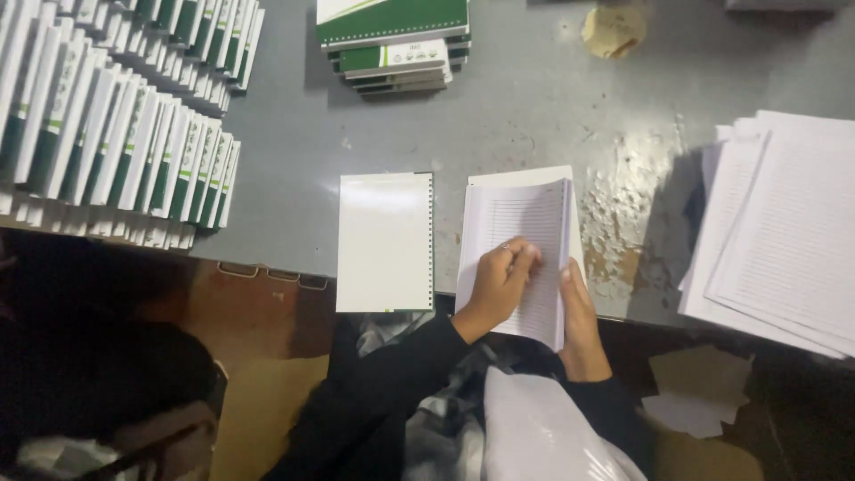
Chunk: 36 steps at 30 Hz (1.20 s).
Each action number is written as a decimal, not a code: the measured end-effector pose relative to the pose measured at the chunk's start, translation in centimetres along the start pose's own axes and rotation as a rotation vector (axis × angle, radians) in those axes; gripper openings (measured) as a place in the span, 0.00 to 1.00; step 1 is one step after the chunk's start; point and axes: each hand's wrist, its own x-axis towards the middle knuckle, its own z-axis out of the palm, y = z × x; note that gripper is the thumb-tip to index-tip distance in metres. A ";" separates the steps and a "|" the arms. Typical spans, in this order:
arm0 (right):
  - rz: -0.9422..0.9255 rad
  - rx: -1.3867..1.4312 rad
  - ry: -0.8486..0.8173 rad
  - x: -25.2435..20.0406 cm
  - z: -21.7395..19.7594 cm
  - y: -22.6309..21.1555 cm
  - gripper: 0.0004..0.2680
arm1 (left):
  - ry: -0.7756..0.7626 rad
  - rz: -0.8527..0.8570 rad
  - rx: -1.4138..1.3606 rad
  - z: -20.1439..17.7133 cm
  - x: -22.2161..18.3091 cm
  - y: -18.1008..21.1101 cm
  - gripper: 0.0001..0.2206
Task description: Assembling notebooks by manually combining stacks of paper with covers and stacking the finished products on a workbench.
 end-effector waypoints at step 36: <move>-0.105 -0.275 -0.280 -2.0 3.2 -5.2 0.33 | -0.091 0.061 -0.175 -0.8 0.9 3.3 0.09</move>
